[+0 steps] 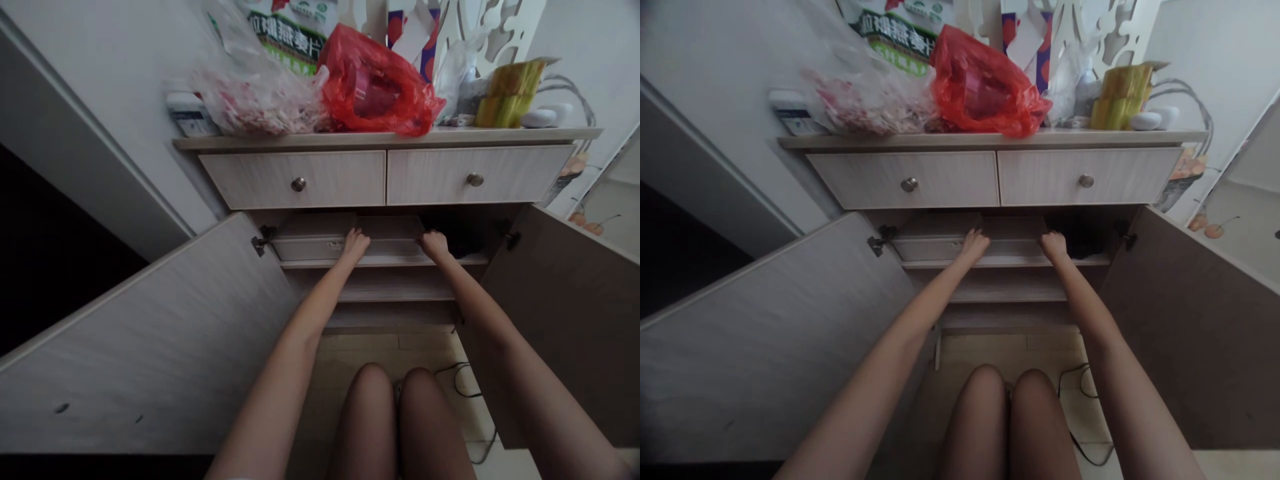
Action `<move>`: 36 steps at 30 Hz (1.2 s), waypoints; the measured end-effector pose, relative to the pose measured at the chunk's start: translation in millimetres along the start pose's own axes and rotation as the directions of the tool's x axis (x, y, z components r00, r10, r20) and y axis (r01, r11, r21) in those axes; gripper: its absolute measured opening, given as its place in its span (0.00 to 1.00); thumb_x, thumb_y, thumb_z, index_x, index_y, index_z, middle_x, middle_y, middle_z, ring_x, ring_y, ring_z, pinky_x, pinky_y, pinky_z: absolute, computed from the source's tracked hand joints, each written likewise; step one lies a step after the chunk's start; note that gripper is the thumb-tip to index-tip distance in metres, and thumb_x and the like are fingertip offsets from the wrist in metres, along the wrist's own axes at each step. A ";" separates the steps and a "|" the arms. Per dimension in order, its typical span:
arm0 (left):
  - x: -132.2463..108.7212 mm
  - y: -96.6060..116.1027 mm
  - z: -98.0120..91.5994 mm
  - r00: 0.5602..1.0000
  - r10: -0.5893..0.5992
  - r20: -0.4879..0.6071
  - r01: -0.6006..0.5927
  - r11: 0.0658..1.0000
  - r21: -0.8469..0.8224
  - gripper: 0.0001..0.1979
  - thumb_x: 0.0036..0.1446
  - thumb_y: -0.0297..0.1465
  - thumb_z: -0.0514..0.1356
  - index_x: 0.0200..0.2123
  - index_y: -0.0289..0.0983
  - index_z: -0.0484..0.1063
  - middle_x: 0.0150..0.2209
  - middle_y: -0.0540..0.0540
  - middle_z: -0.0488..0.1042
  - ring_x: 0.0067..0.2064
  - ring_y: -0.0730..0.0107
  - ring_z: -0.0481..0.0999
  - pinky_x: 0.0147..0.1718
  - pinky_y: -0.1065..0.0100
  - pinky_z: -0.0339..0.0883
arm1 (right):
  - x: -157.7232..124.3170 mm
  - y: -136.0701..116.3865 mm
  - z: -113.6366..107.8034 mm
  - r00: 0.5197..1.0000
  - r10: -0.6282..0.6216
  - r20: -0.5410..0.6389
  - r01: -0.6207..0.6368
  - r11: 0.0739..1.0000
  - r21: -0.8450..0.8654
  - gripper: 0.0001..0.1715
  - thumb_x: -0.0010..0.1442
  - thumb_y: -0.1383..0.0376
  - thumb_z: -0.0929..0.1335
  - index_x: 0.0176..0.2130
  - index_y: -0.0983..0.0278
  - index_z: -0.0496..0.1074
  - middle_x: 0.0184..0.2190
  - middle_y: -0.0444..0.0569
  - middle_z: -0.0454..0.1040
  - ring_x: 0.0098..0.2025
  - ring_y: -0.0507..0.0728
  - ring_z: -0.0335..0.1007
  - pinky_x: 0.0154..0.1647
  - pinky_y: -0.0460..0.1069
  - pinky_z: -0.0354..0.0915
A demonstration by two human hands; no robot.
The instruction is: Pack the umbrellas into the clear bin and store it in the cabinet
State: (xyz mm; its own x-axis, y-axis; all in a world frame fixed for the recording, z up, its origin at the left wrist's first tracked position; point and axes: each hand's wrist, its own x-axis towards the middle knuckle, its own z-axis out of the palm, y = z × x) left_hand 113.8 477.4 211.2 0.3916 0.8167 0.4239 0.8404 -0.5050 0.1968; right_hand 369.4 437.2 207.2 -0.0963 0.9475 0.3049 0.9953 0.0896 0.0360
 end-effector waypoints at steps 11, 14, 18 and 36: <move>-67.2 1.5 -34.0 0.974 0.202 0.104 -0.204 0.979 0.010 0.09 0.63 0.34 0.59 0.40 0.39 0.80 0.39 0.40 0.79 0.50 0.56 0.69 0.54 0.55 0.53 | -74.2 23.1 -40.5 0.987 -0.161 -0.028 0.158 0.984 -0.076 0.18 0.70 0.58 0.62 0.44 0.59 0.79 0.43 0.50 0.80 0.45 0.59 0.72 0.34 0.48 0.60; -93.9 10.2 -34.9 0.971 0.235 0.041 -0.234 0.972 -0.032 0.09 0.64 0.34 0.59 0.40 0.40 0.79 0.38 0.42 0.80 0.49 0.58 0.69 0.53 0.55 0.53 | -105.5 24.4 -43.9 0.983 -0.182 -0.029 0.180 0.982 -0.049 0.17 0.70 0.58 0.62 0.45 0.58 0.79 0.43 0.48 0.80 0.43 0.58 0.72 0.32 0.48 0.58; -107.2 23.1 -38.8 0.975 0.223 0.009 -0.223 0.975 -0.007 0.08 0.63 0.33 0.60 0.38 0.39 0.79 0.38 0.42 0.81 0.47 0.58 0.71 0.52 0.55 0.55 | -126.5 22.6 -47.9 0.984 -0.170 -0.046 0.168 0.985 -0.042 0.16 0.70 0.59 0.63 0.42 0.60 0.79 0.41 0.48 0.80 0.42 0.57 0.72 0.30 0.48 0.56; -330.4 84.9 -82.6 0.926 0.320 -0.198 -0.349 0.927 -0.137 0.07 0.64 0.28 0.59 0.38 0.41 0.78 0.29 0.51 0.80 0.38 0.68 0.74 0.44 0.63 0.59 | -334.1 -21.4 -68.6 0.893 -0.386 -0.231 0.421 0.898 0.130 0.17 0.71 0.65 0.61 0.35 0.61 0.77 0.27 0.47 0.75 0.31 0.54 0.70 0.29 0.47 0.59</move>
State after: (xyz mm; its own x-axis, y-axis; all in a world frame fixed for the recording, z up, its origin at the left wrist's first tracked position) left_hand 24.9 141.6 160.9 0.5572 0.5398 0.6310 0.5906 -0.7918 0.1558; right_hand 379.8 97.7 169.9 -0.4714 0.7409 0.4784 0.8538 0.5193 0.0370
